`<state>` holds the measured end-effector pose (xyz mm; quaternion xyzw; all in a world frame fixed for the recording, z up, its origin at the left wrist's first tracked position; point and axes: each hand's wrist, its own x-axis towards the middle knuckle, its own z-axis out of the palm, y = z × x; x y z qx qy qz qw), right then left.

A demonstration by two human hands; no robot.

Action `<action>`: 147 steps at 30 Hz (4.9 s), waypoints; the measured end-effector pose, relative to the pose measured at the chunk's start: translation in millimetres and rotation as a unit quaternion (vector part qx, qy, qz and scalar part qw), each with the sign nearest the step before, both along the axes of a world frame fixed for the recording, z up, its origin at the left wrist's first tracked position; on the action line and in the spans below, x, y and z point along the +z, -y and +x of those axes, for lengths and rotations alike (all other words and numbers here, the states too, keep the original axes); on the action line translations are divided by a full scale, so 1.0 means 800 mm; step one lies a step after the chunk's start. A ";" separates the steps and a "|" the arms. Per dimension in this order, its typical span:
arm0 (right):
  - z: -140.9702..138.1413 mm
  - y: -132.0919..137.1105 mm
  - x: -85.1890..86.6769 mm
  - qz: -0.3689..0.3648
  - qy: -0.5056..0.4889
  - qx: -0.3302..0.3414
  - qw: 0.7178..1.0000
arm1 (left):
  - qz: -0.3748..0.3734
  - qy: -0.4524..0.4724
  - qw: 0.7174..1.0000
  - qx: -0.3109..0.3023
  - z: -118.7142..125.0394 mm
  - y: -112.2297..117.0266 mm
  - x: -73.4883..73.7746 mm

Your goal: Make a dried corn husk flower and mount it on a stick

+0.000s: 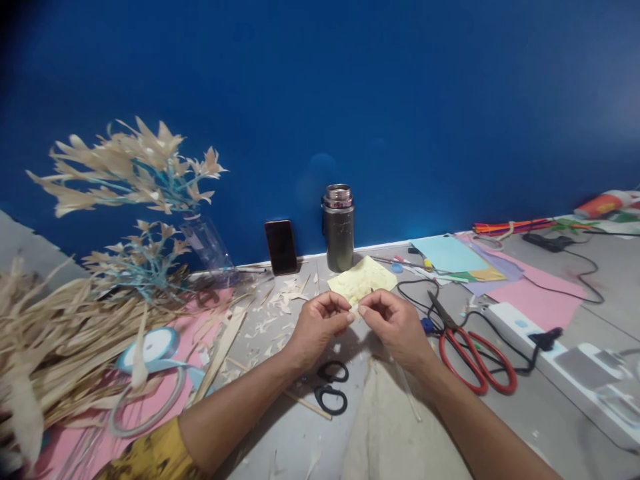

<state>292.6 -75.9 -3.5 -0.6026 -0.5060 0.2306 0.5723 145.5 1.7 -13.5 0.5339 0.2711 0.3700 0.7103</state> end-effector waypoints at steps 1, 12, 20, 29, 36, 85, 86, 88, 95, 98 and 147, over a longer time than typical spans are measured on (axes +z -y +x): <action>0.001 0.000 0.000 -0.003 -0.002 0.002 1.000 | -0.003 -0.001 1.000 -0.006 0.000 0.000 0.000; 0.002 0.001 -0.008 0.000 0.052 -0.005 0.999 | -0.022 -0.015 0.999 -0.027 -0.001 -0.002 0.000; -0.003 -0.001 -0.001 -0.008 -0.001 -0.013 1.000 | 0.093 -0.028 0.995 0.039 0.000 -0.001 -0.009; -0.004 -0.002 -0.003 -0.019 -0.012 -0.014 1.000 | 0.174 -0.030 0.982 0.064 -0.003 0.003 -0.003; -0.004 -0.003 -0.008 0.003 0.021 -0.020 1.000 | -0.148 0.041 0.988 -0.020 0.004 0.003 -0.015; -0.015 0.005 -0.005 0.161 0.118 0.048 0.979 | -0.281 0.087 0.930 -0.221 -0.011 -0.018 -0.032; -0.015 0.005 -0.005 0.171 0.124 0.049 0.976 | -0.278 0.081 0.931 -0.222 -0.011 -0.019 -0.031; -0.015 0.005 -0.005 0.182 0.135 0.049 0.973 | -0.262 0.071 0.936 -0.223 -0.011 -0.021 -0.030; -0.008 0.005 -0.009 0.181 0.155 0.041 0.970 | -0.207 0.067 0.952 -0.214 -0.011 -0.023 -0.020; -0.006 0.005 -0.012 0.164 0.144 0.044 0.975 | -0.198 0.065 0.958 -0.199 -0.010 -0.021 -0.018; 0.002 0.001 -0.010 0.017 0.148 0.001 0.989 | -0.053 0.048 0.992 -0.102 -0.016 -0.022 0.046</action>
